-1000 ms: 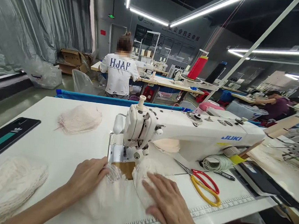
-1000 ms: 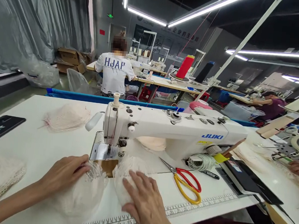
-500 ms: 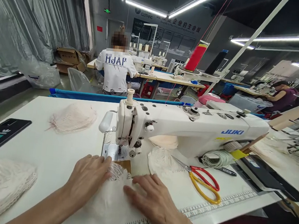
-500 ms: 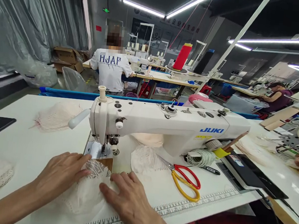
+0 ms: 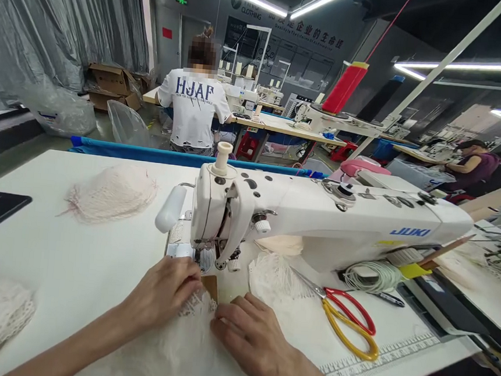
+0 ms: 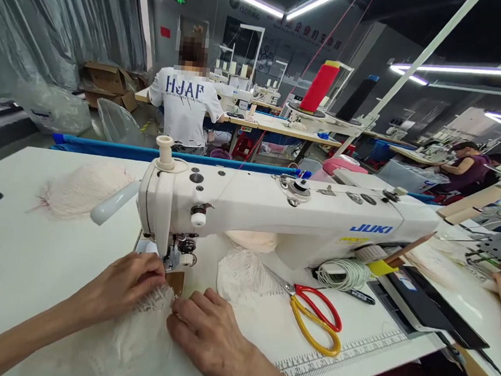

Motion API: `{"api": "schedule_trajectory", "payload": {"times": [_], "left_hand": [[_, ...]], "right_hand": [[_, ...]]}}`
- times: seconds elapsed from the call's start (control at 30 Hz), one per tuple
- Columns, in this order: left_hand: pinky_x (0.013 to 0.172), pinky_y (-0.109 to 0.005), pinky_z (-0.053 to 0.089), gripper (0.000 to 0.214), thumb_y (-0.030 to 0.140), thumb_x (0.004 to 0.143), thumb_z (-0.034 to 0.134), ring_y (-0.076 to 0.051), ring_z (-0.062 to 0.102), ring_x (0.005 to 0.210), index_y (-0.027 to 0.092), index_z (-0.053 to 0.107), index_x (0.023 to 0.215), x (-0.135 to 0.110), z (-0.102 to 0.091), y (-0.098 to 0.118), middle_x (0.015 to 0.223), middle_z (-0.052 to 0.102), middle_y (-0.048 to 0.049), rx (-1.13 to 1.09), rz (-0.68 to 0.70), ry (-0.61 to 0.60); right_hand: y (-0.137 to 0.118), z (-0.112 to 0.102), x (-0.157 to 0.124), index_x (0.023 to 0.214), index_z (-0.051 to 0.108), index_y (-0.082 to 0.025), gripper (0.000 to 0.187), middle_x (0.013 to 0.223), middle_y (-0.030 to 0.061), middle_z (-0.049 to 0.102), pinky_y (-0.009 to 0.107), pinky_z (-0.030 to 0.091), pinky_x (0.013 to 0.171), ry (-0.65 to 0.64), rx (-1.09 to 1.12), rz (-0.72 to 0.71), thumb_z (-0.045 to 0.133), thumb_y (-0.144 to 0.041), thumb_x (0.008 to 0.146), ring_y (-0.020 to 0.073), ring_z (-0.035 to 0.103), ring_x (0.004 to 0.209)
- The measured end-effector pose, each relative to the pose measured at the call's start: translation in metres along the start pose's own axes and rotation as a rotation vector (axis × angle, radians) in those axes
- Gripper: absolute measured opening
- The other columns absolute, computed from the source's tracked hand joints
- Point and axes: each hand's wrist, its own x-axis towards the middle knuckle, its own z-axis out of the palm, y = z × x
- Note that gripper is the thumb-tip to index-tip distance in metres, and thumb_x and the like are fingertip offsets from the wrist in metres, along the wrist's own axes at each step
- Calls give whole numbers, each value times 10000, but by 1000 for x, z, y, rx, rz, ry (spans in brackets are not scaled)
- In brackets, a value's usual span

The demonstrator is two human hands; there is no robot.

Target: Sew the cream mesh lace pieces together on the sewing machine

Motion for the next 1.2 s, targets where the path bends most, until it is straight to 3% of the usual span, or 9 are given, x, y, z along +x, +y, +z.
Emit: {"api": "schedule_trajectory", "payload": {"times": [0.23, 0.43, 0.77, 0.9, 0.97, 1.07, 1.13, 1.2], "left_hand": [[643, -303, 419, 211, 224, 862, 392, -181, 558, 681, 209, 554, 727, 1, 12, -4, 675, 580, 7, 81, 45, 113], [647, -306, 424, 179, 185, 844, 393, -185, 562, 712, 213, 555, 774, 0, 17, -8, 717, 584, 1, 64, 40, 115], [608, -311, 397, 165, 190, 857, 396, -190, 533, 692, 215, 528, 762, -2, 19, -5, 688, 566, 4, 70, 79, 148], [580, -303, 393, 172, 142, 843, 400, -184, 512, 651, 222, 545, 888, -2, 21, -4, 672, 515, 3, 220, 181, 258], [597, -303, 388, 233, 86, 842, 379, -183, 517, 691, 225, 551, 914, -2, 22, -4, 759, 537, -16, 327, 257, 352], [650, -318, 377, 282, 5, 846, 346, -171, 525, 740, 188, 549, 778, -2, 28, -4, 870, 587, -31, 455, 476, 483], [653, -315, 379, 282, 2, 858, 355, -169, 530, 733, 167, 539, 721, -5, 33, -4, 822, 600, -28, 507, 607, 485], [645, -305, 396, 266, -4, 852, 367, -169, 533, 717, 161, 559, 769, -10, 35, -3, 771, 592, -24, 507, 581, 402]], "right_hand": [[8, 7, 1, 843, 565, -110, 223, 893, 70, 622, 301, 299, 565, -24, -27, -14, 363, -78, 930, 145, 462, 670], [10, 6, -1, 801, 564, -119, 267, 852, 73, 617, 303, 302, 557, -59, -23, 37, 336, -85, 937, 145, 450, 650], [10, 7, -2, 776, 565, -112, 238, 1033, 71, 635, 314, 296, 549, -62, -13, 0, 383, -77, 925, 137, 456, 674], [9, 7, 0, 731, 554, -113, 264, 927, 59, 642, 317, 286, 554, -81, -48, -9, 383, -90, 931, 142, 463, 671], [8, 6, 1, 755, 568, -110, 261, 877, 57, 638, 318, 284, 558, -73, -55, -18, 384, -103, 939, 147, 469, 673], [5, 3, 3, 794, 586, -109, 262, 819, 53, 626, 318, 280, 559, -65, -68, -32, 375, -115, 949, 150, 472, 665], [2, 1, 3, 812, 594, -113, 289, 780, 51, 614, 318, 278, 555, -80, -88, -39, 345, -118, 959, 151, 466, 651], [0, -1, 3, 823, 597, -119, 313, 781, 59, 612, 318, 281, 553, -105, -114, -46, 318, -121, 965, 153, 464, 648]]}}
